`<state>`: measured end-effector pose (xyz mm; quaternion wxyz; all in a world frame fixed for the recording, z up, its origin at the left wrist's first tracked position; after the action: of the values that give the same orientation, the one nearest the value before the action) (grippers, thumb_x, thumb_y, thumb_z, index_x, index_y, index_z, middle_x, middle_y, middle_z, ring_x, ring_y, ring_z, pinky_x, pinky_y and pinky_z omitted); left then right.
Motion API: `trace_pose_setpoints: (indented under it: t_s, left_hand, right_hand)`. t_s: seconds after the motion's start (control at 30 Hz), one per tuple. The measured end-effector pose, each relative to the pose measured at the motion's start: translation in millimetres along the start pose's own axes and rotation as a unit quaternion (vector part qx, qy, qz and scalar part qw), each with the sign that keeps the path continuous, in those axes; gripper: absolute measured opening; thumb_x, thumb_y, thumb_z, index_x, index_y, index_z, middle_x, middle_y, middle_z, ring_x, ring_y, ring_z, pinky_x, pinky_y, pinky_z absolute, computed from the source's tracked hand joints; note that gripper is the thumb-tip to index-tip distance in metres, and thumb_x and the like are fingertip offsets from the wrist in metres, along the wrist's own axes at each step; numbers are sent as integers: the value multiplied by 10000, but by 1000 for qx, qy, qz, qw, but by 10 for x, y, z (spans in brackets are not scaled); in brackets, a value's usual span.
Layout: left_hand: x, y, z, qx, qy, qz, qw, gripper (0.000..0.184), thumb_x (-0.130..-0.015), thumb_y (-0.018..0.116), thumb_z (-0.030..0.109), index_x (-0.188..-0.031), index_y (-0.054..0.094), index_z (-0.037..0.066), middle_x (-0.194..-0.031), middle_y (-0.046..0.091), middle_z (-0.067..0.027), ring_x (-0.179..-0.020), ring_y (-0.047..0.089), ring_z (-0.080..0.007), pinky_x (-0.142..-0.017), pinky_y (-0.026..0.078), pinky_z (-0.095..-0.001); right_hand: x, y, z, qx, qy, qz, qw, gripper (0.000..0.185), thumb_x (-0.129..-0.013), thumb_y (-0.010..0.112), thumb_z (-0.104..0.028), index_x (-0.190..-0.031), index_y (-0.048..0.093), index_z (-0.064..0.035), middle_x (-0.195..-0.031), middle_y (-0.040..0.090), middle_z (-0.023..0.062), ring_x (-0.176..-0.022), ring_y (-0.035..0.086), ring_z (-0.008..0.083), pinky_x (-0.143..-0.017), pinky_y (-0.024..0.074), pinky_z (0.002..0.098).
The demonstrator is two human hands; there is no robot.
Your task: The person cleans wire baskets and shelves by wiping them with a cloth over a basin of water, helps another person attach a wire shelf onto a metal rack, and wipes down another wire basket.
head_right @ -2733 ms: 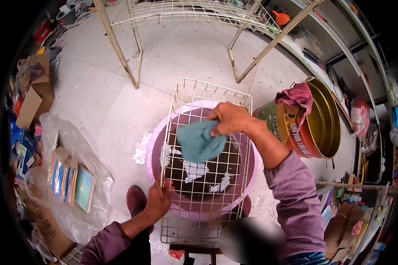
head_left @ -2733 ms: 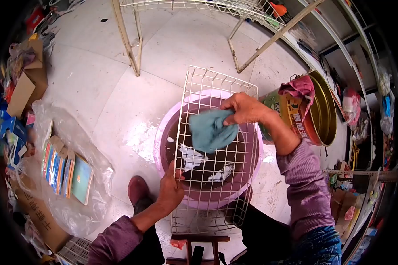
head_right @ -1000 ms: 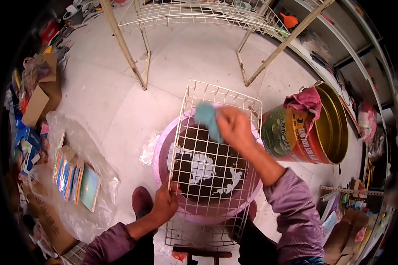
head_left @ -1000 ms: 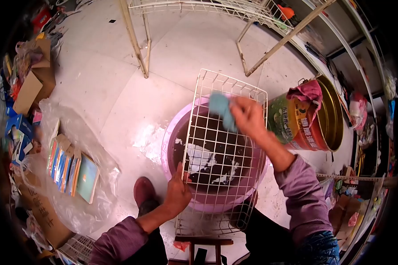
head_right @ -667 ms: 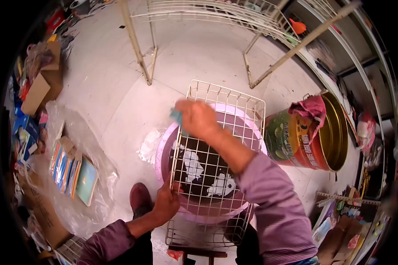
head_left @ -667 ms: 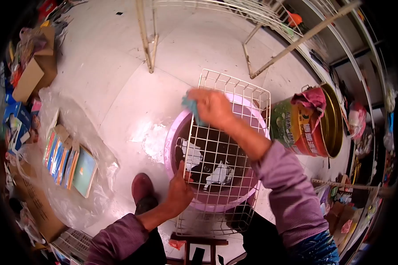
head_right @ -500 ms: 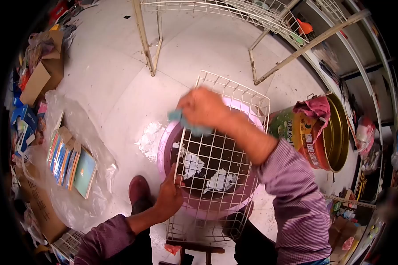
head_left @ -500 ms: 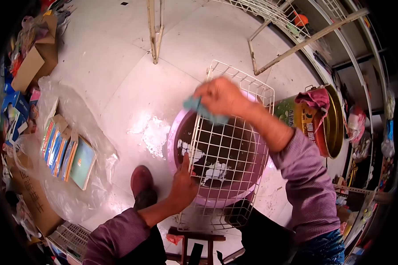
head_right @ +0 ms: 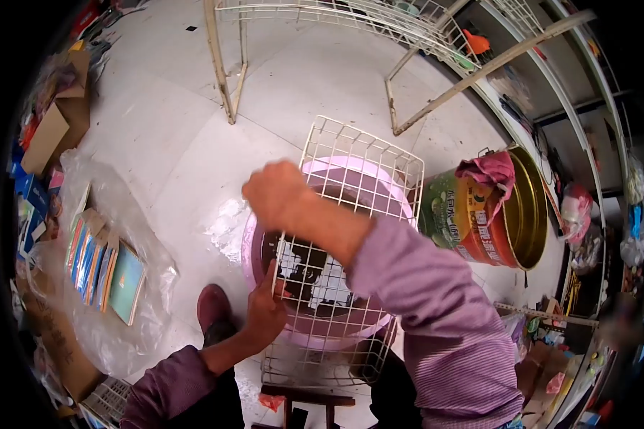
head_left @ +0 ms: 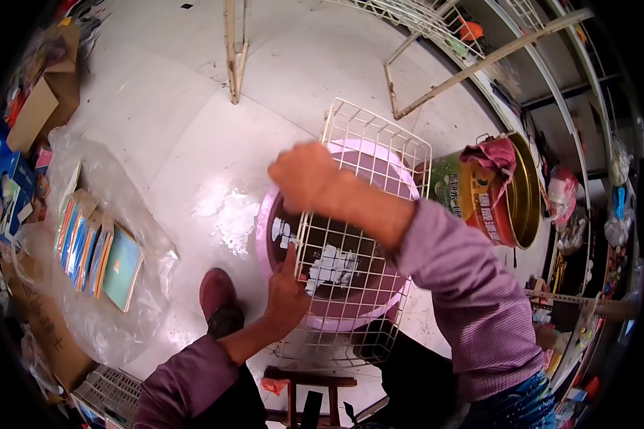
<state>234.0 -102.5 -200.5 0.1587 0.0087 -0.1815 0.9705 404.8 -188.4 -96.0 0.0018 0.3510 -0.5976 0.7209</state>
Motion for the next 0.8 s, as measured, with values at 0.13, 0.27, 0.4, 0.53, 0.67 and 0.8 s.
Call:
trace_pose_setpoints:
  t_s: [0.13,0.27,0.4,0.53,0.67,0.8]
  left_hand:
    - [6,-40,-35,29,-18,-46,998,756,-664,469,-133,-1387,257,-70,-884,580,-203,-776,588,-314,-696,494,-378]
    - [18,-73,-50,45,-27,-52,997,726,-693,434,-157,-1390,254,-65,-951,584,-205,-755,611,-266,-674,512,-326]
    - [0,-68,-56,36,-34,-61,997,719,-714,415,-171,-1401,249,-41,-963,588,-202,-735,618,-260,-651,512,-317]
    - [11,-82,-81,21,-33,-46,998,693,-731,412,-169,-1395,285,-14,-893,597,-153,-699,611,-232,-647,507,-313]
    - [2,-91,-78,22,-41,-55,997,658,-762,401,-157,-1395,286,-14,-882,600,-161,-721,620,-223,-658,511,-304]
    - [-5,-101,-102,36,-42,-58,997,604,-813,384,-139,-1395,286,-8,-881,601,-170,-735,627,-223,-664,514,-302]
  right_hand:
    - [514,313,176,-409,-42,84,908,298,-690,678,-183,-957,680,-50,-916,668,159,-842,657,261,-768,515,357]
    - [545,938,1379,-520,219,397,724,388,-728,686,-262,-1050,657,-47,-942,668,128,-876,657,225,-782,511,322]
    - [424,1347,1131,-256,291,400,830,347,-692,636,-150,-1037,657,-115,-1100,567,84,-945,576,308,-793,503,399]
    - [817,1452,476,-316,139,307,887,408,-653,631,-102,-1059,648,-129,-1137,533,91,-1021,541,309,-792,508,421]
    - [1209,1450,127,-364,0,185,913,392,-656,605,-66,-1042,655,-118,-1096,564,92,-980,568,285,-791,511,392]
    - [874,1343,1022,-341,195,416,820,361,-678,599,-122,-1033,662,-116,-1069,612,108,-988,588,281,-850,483,376]
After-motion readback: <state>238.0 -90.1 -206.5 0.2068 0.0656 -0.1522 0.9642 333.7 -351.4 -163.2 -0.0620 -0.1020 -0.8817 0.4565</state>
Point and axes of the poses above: each hand's wrist, its own x-axis away from the middle knuckle, its own y-axis out of the palm, z = x × y, the point moved 3 cm from there along -x, towards the middle knuckle
